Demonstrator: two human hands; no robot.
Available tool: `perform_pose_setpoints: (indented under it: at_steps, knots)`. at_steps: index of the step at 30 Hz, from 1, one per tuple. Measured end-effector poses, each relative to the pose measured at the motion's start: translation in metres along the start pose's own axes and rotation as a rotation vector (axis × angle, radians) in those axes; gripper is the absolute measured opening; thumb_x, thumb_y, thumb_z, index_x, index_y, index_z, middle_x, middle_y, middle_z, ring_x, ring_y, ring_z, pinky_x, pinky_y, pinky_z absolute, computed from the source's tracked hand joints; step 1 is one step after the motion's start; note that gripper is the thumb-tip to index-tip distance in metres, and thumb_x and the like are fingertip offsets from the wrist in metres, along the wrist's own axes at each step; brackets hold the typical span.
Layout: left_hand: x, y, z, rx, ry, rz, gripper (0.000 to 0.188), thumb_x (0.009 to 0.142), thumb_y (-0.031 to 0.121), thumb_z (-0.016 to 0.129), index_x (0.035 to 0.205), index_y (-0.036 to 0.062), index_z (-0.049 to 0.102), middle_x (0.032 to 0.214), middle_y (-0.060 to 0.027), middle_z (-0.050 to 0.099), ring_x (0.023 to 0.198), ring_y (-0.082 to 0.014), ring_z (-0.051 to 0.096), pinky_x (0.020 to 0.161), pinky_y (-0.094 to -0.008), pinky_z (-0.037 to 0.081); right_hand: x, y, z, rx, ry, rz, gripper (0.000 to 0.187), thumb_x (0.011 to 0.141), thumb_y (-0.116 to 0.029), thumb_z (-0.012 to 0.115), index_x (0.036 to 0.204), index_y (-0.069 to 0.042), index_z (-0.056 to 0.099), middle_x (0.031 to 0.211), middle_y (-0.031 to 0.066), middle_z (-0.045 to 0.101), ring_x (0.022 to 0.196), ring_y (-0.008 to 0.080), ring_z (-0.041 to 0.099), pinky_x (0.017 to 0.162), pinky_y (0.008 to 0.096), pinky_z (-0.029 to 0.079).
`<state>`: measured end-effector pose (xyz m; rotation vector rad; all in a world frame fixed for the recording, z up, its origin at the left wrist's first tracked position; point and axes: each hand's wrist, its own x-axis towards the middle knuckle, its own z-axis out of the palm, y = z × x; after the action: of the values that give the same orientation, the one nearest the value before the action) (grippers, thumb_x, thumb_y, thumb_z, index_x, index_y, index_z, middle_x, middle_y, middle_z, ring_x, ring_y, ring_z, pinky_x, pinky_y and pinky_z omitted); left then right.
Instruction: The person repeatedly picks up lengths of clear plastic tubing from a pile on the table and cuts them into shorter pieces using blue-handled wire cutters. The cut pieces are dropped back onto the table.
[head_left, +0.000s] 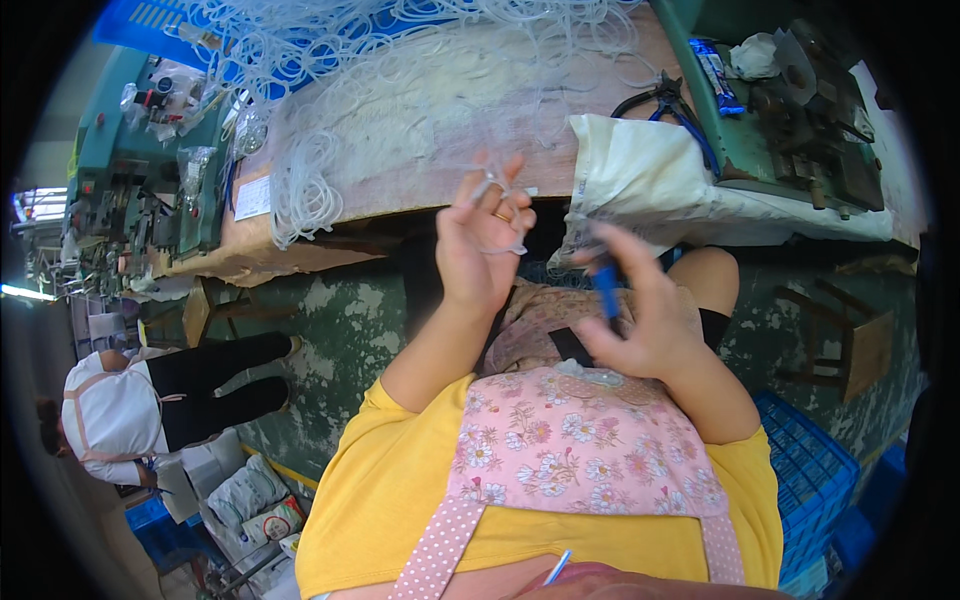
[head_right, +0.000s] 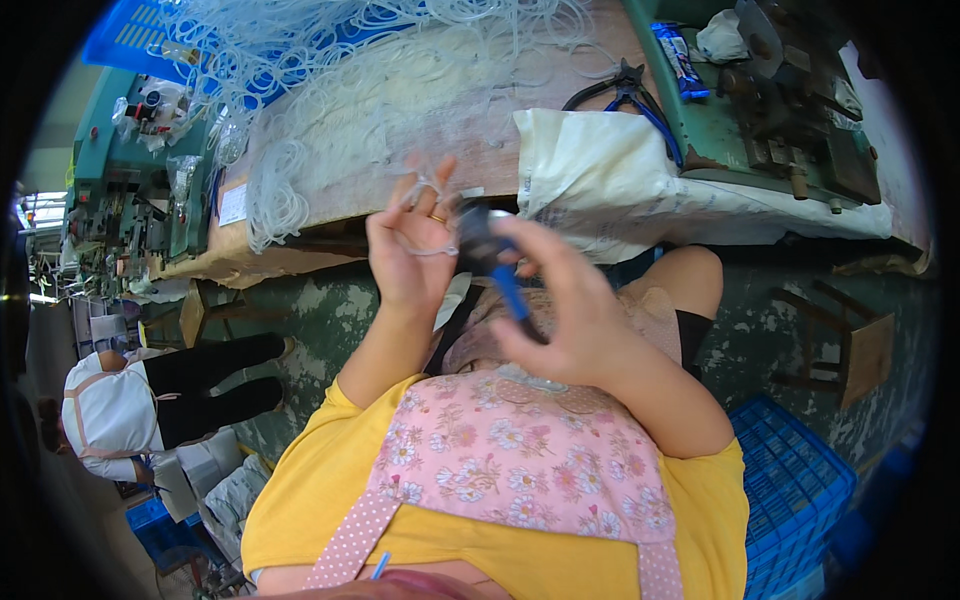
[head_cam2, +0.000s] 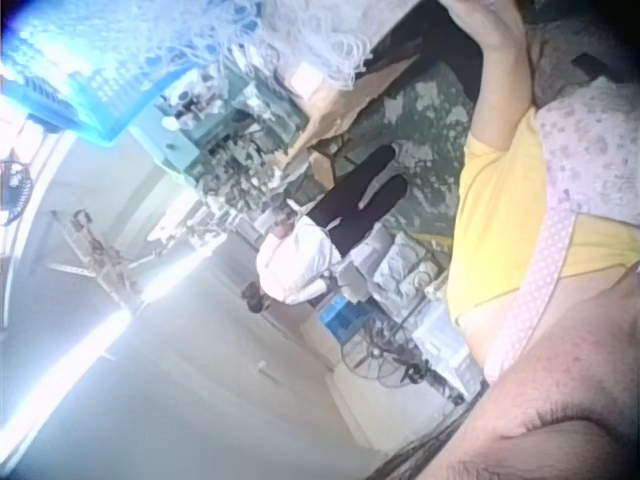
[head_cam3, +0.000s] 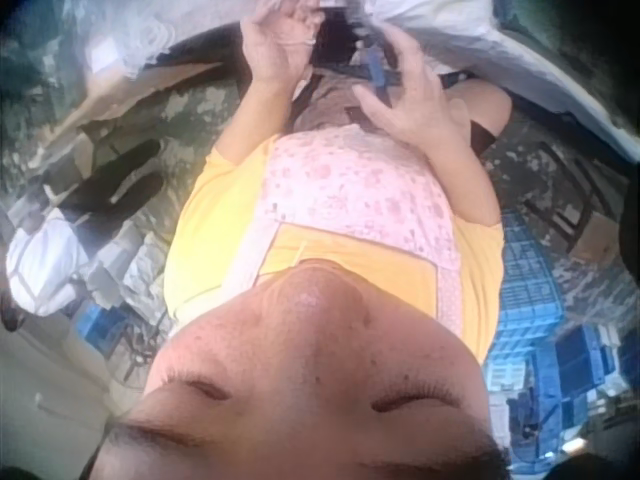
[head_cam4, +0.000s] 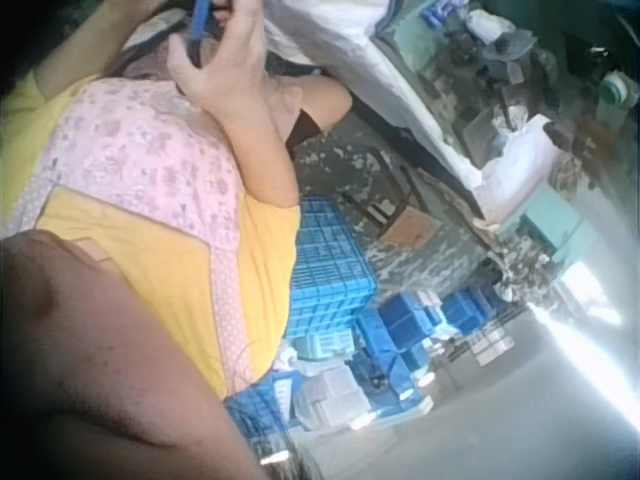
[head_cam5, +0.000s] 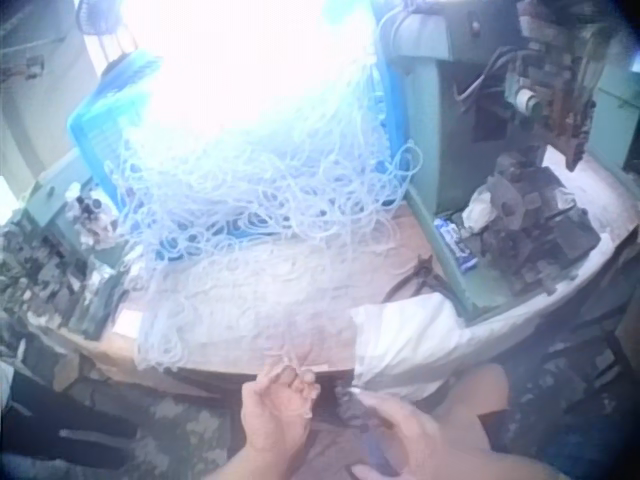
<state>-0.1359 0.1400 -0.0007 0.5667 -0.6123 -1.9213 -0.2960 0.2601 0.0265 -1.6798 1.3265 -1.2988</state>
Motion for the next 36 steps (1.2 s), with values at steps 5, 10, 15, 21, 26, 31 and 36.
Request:
perform_pose_setpoints:
  at_steps: [5, 10, 15, 21, 26, 31, 36]
  knots:
    - [-0.007, 0.015, 0.01, -0.239, -0.113, 0.193, 0.071, 0.085, 0.035, 0.045, 0.15, 0.011, 0.031, 0.101, -0.0115, 0.051, 0.072, -0.0176, 0.046, 0.074, -0.0337, 0.043, -0.007, -0.009, -0.003, -0.307, 0.004, 0.05, 0.072, 0.068, -0.013, 0.076, 0.136, -0.012, 0.053, 0.117, 0.0133, 0.054, 0.093, 0.0308, 0.06, 0.083, 0.0396, 0.05]
    - [-0.015, 0.014, 0.021, -0.253, -0.138, 0.323, 0.074, 0.084, 0.037, 0.047, 0.152, 0.0133, 0.029, 0.097, -0.0099, 0.049, 0.072, -0.0172, 0.046, 0.073, -0.0336, 0.044, -0.006, -0.016, 0.005, -0.507, -0.038, -0.159, 0.064, 0.067, -0.013, 0.075, 0.13, -0.019, 0.062, 0.111, 0.011, 0.053, 0.088, 0.0282, 0.055, 0.077, 0.039, 0.047]
    - [-0.018, 0.017, 0.026, -0.217, -0.143, 0.382, 0.075, 0.084, 0.037, 0.05, 0.152, 0.0132, 0.029, 0.097, -0.0098, 0.048, 0.071, -0.0174, 0.045, 0.072, -0.033, 0.043, -0.008, -0.015, 0.006, -0.495, -0.051, -0.185, 0.065, 0.067, -0.013, 0.075, 0.13, -0.018, 0.061, 0.111, 0.0114, 0.053, 0.088, 0.0293, 0.054, 0.077, 0.0401, 0.046]
    - [-0.021, 0.017, 0.028, -0.178, -0.127, 0.418, 0.073, 0.086, 0.034, 0.055, 0.151, 0.0131, 0.03, 0.096, -0.0099, 0.046, 0.071, -0.0172, 0.043, 0.07, -0.0309, 0.04, -0.009, -0.015, 0.009, -0.496, -0.049, -0.19, 0.069, 0.064, -0.012, 0.075, 0.131, -0.018, 0.06, 0.11, 0.0114, 0.053, 0.086, 0.0293, 0.054, 0.076, 0.0397, 0.046]
    - [-0.022, 0.018, 0.028, -0.207, -0.179, 0.425, 0.074, 0.084, 0.037, 0.048, 0.152, 0.0147, 0.028, 0.097, -0.0095, 0.048, 0.07, -0.0167, 0.045, 0.073, -0.0336, 0.043, -0.008, -0.012, 0.01, -0.473, -0.052, -0.178, 0.071, 0.064, -0.006, 0.074, 0.132, -0.02, 0.06, 0.107, 0.0105, 0.052, 0.085, 0.0291, 0.053, 0.075, 0.0395, 0.046]
    - [-0.023, 0.027, 0.03, -0.229, -0.137, 0.192, 0.071, 0.085, 0.036, 0.046, 0.15, 0.0103, 0.032, 0.096, -0.0095, 0.048, 0.071, -0.0161, 0.044, 0.073, -0.0332, 0.042, -0.008, -0.004, 0.007, -0.593, -0.05, -0.243, 0.069, 0.064, -0.006, 0.072, 0.129, -0.023, 0.062, 0.102, 0.0079, 0.052, 0.081, 0.0269, 0.053, 0.069, 0.037, 0.046]
    - [-0.017, 0.035, 0.033, -0.254, -0.158, -0.162, 0.068, 0.086, 0.033, 0.047, 0.147, 0.0056, 0.035, 0.097, -0.0106, 0.049, 0.074, -0.0178, 0.046, 0.084, -0.0371, 0.042, -0.007, 0.006, -0.005, -0.659, -0.084, -0.337, 0.07, 0.063, -0.002, 0.076, 0.128, -0.022, 0.062, 0.102, 0.0071, 0.054, 0.078, 0.0254, 0.053, 0.065, 0.034, 0.047]
